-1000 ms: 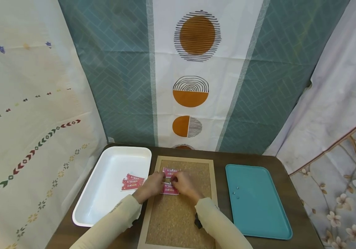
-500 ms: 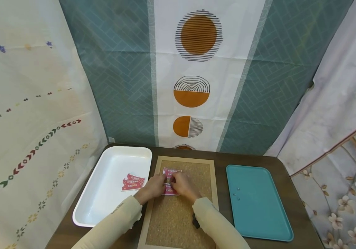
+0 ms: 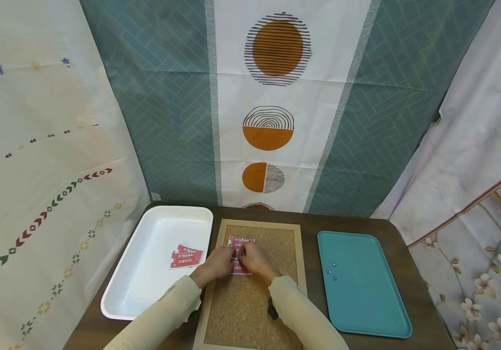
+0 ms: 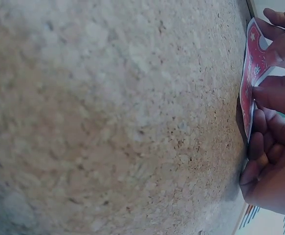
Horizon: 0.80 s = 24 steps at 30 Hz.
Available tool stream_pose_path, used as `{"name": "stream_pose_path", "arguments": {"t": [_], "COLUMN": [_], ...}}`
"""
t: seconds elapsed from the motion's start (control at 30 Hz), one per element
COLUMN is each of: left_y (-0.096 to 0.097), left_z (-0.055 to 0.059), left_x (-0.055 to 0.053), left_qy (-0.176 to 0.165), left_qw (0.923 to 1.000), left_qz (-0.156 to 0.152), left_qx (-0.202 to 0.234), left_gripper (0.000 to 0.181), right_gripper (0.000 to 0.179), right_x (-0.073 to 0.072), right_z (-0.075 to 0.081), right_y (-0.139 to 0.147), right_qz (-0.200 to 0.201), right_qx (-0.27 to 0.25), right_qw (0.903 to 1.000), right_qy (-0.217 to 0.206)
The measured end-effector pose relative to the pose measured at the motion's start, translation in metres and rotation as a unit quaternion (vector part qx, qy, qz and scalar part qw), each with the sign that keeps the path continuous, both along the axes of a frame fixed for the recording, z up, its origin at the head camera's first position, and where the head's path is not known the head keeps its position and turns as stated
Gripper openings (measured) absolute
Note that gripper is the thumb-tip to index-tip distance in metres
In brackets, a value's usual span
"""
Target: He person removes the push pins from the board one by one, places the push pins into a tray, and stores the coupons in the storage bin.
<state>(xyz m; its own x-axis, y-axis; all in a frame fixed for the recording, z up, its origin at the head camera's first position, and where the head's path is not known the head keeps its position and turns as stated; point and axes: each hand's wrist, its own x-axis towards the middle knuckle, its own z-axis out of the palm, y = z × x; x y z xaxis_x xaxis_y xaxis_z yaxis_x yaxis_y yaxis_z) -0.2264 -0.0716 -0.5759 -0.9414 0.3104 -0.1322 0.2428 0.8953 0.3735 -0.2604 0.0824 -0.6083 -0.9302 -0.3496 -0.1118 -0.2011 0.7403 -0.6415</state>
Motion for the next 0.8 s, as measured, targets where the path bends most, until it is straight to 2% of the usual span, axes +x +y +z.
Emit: {"name": "stream_pose_path", "arguments": {"t": [0.13,0.47,0.8], "left_y": [0.0001,-0.0004,-0.0009], "left_z": [-0.0008,0.0007,0.0045], "left_x": [-0.0005,-0.0004,0.0005], "left_qy": [0.002,-0.030,-0.012], "left_qw": [1.0000,0.9995,0.9998], "left_qz": [-0.004,0.003,-0.010], "left_qx": [-0.002,0.014,0.014], "left_gripper": [0.008,0.009,0.019], "right_gripper": [0.009,0.007,0.004], "right_x": [-0.0002,0.0017,0.0003], "right_z": [-0.0019,0.0023,0.0039], "right_y": [0.0004,-0.0005,-0.0013], "right_qz": [-0.006,-0.017,-0.012], "right_qx": [-0.001,-0.004,0.011], "right_qw": [1.0000,0.9997,0.9999], "right_qy": [-0.006,-0.014,-0.003]}}
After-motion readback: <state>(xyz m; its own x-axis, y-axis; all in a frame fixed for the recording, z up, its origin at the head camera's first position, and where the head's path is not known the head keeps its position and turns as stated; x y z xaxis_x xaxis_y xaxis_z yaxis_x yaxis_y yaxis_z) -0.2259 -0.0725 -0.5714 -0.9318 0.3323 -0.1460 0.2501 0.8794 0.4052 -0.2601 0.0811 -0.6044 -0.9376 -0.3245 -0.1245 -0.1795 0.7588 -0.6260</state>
